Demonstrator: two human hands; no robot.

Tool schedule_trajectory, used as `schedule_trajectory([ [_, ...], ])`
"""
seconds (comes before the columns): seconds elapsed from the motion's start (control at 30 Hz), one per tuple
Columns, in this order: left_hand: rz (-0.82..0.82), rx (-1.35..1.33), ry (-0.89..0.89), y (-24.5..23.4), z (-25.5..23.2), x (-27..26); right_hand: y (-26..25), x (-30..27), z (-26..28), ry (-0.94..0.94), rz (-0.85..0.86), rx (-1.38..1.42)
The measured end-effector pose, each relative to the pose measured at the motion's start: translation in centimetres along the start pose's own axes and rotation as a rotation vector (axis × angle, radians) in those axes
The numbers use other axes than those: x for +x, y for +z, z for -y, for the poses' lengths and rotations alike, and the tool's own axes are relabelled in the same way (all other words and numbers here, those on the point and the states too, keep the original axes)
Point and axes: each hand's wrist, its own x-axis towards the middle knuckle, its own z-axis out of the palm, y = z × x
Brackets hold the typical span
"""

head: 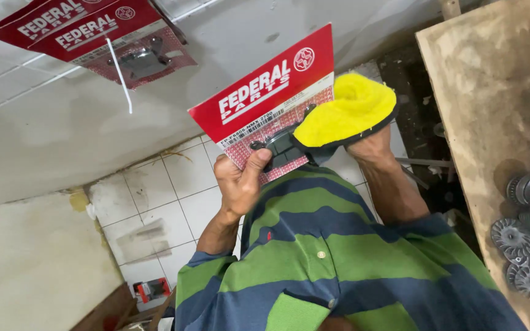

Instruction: The person wipes down a packaged set of motorcycle brake pads using a microfiber cloth.

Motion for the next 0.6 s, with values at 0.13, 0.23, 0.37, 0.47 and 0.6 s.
schedule_trajectory([
  [0.13, 0.048, 0.062, 0.043, 0.7, 0.2, 0.4, 2.4, -0.5, 0.1, 0.126, -0.019, 0.386],
  [0.23, 0.077, 0.154, 0.104, 0.9, 0.9, 0.6, 3.9, -0.1, 2.5, -0.036, -0.011, 0.152],
  [0.37, 0.107, 0.247, 0.268, 0.3, 0.9, 0.5, 3.4, 1.4, 4.0, -0.104, -0.032, -0.136],
  [0.47, 0.124, 0.24, 0.198, 0.0, 0.5, 0.1, 2.5, 1.7, 0.4, -0.077, -0.043, -0.121],
  [0.6, 0.038, 0.139, 0.141, -0.4, 0.3, -0.4, 1.5, 1.7, -1.8, -0.228, -0.052, -0.205],
])
